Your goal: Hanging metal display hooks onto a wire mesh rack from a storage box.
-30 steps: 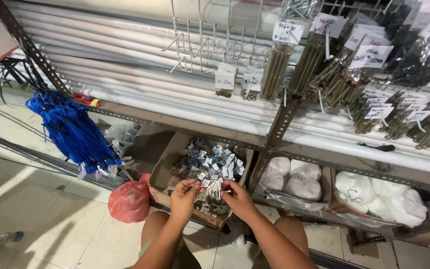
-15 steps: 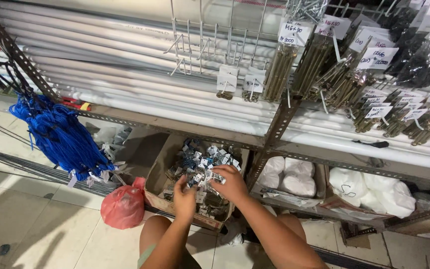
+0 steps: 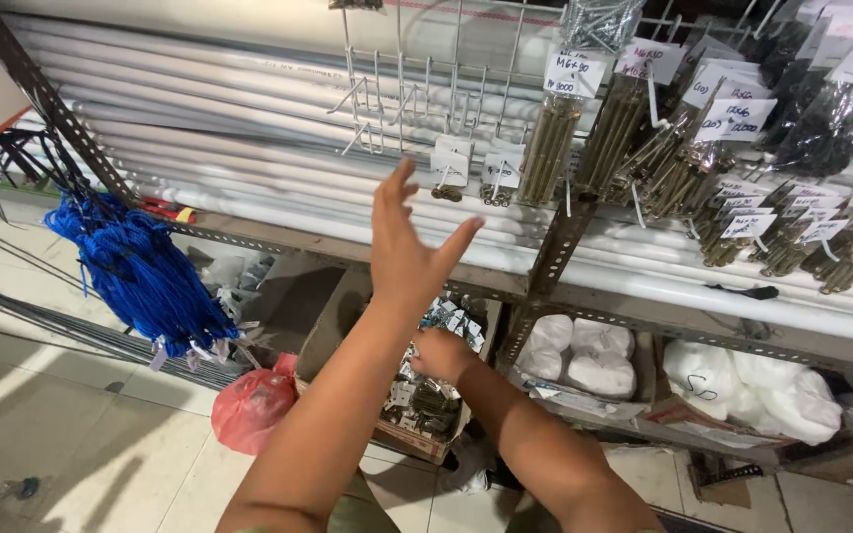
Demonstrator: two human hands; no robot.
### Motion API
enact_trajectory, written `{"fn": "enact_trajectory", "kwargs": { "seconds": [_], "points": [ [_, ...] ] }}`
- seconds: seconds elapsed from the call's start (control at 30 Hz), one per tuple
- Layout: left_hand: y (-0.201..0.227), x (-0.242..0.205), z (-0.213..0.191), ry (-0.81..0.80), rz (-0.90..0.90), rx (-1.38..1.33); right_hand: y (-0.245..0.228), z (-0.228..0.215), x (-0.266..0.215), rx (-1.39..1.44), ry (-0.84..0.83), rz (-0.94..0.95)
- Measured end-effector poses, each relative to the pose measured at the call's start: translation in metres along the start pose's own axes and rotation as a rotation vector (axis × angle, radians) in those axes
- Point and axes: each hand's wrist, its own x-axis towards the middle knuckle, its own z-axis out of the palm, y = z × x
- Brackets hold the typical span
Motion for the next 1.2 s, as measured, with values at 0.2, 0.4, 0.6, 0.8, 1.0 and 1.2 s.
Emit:
{"fn": "enact_trajectory", "kwargs": {
  "seconds": [0.2,0.4,0.6,0.8,1.0,1.2],
  "points": [
    [0.006,0.032,0.036,0.071,0.168,0.049,0.009,0.025,0.018,-0.15,-0.006,-0.156],
    [-0.014,0.039,0.054,0.091,0.04,0.005,0.011,0.044,0.022,0.073,-0.061,0.171],
    [-0.024,0.048,0.069,0.114,-0.089,-0.015,0.01,0.052,0.017,0.052,-0.09,0.133],
    [-0.04,0.059,0.073,0.225,0.08,0.102,0.022,0.07,0.026,-0.129,-0.003,0.033],
    [-0.01,0.062,0.057,0.159,-0.059,0.151,0.021,0.043,0.025,0.038,-0.161,0.043],
    [0.023,0.068,0.053,0.09,-0.207,0.103,0.017,0.029,0.011,0.094,-0.238,0.045]
  ]
}}
